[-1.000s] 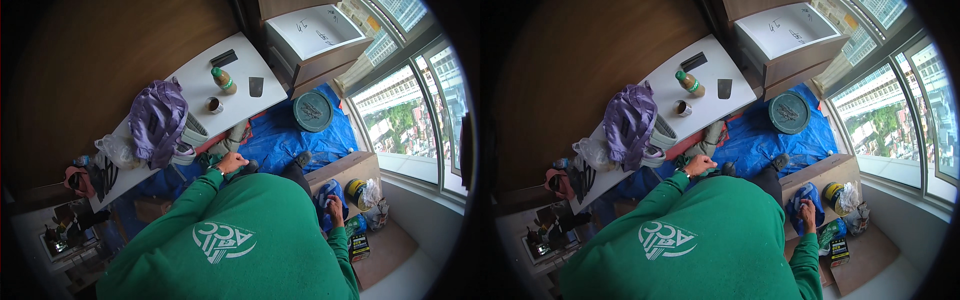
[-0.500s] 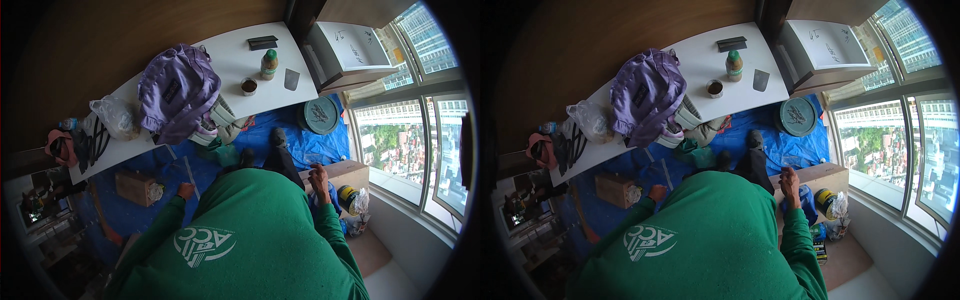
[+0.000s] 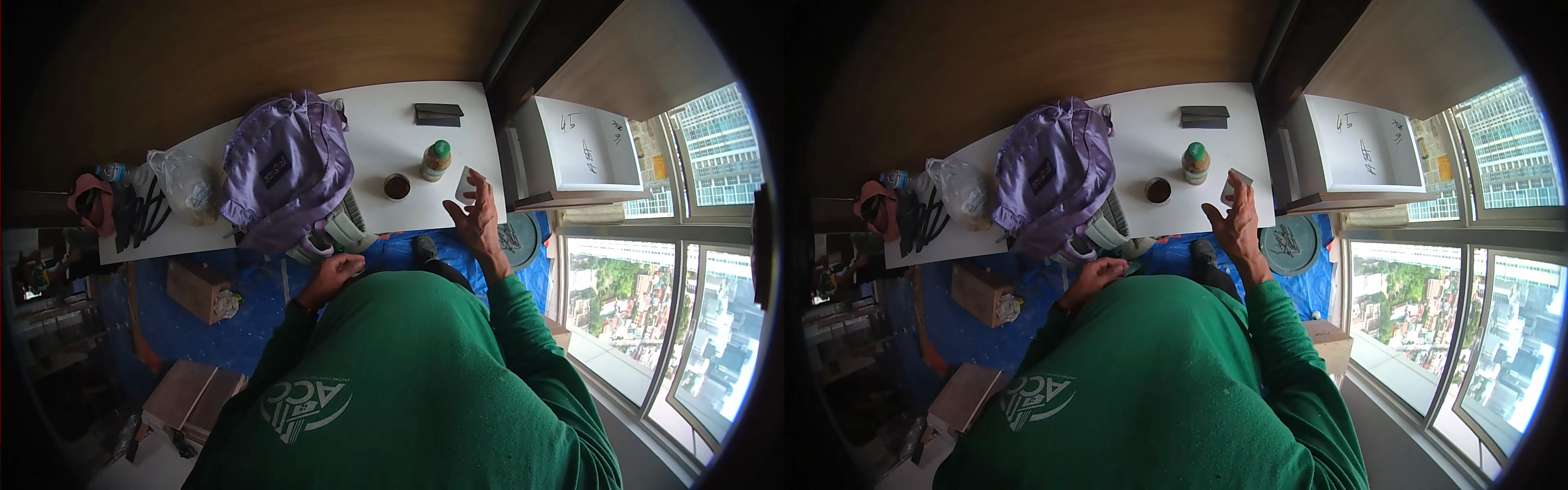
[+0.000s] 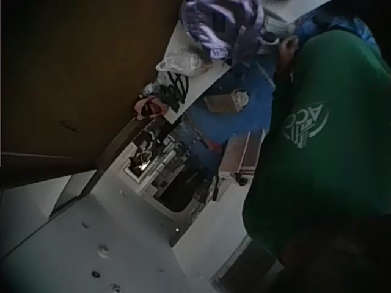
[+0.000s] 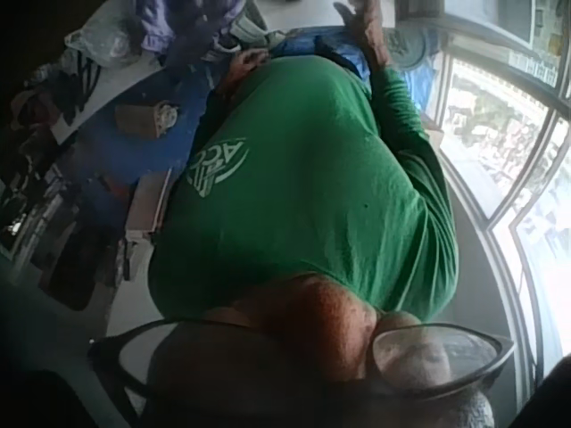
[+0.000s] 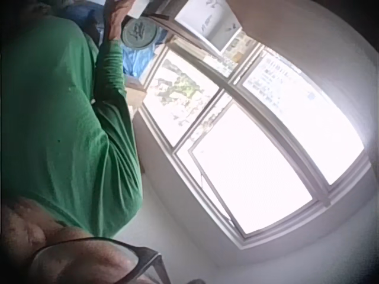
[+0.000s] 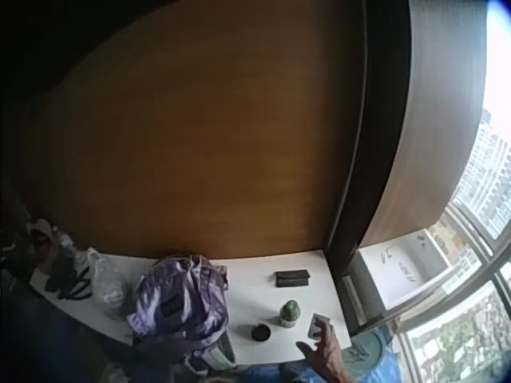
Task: The person cleans the interior and edges of a white wooden cabinet drawer and surrounding frame using a white cloth. The person later picks up a green bottle and a small grey object from a table and places a blue bag onto the floor.
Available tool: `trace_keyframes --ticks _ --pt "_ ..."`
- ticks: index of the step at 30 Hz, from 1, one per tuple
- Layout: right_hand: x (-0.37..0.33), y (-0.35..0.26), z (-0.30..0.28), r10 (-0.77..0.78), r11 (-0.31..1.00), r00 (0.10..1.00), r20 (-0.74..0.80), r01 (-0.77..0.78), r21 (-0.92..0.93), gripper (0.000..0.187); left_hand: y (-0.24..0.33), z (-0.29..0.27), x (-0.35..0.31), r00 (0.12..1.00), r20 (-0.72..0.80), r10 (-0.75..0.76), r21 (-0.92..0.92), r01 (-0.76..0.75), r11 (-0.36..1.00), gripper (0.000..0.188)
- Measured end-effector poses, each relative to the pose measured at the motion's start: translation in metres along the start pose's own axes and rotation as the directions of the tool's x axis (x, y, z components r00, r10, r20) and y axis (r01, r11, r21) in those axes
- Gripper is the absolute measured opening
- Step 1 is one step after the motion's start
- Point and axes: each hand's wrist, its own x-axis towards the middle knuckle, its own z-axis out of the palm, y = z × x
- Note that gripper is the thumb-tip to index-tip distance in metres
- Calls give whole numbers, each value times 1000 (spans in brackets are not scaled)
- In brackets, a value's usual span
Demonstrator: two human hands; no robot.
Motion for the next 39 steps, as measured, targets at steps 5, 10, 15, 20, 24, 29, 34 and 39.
trace_keyframes --ticks 5,10,15,20,24,29,34,39 --pt "54 7 26 -175 984 982 74 171 52 105 85 43 41 980 -33 198 199 -188 962 52" --pt "71 25 42 -282 959 957 62 279 50 87 104 62 71 890 -251 381 520 -208 828 94" --pt "64 20 35 -222 961 970 99 201 193 67 95 61 105 817 -240 525 721 -213 660 105" --pt "39 14 2 -207 961 976 66 190 202 63 86 62 126 822 -216 527 720 -231 655 97" --pt "12 19 -19 -182 971 983 28 176 160 63 84 58 137 861 -226 455 643 -219 734 78" --pt "-28 12 -41 -76 981 994 -81 89 170 64 93 54 142 857 -192 477 664 -245 707 68" --pt "-70 12 -53 81 983 975 -207 -44 177 63 107 61 144 853 -161 496 648 -287 705 70" --pt "-100 16 -49 178 969 956 -232 -129 209 63 101 65 143 854 -131 504 625 -323 710 72"
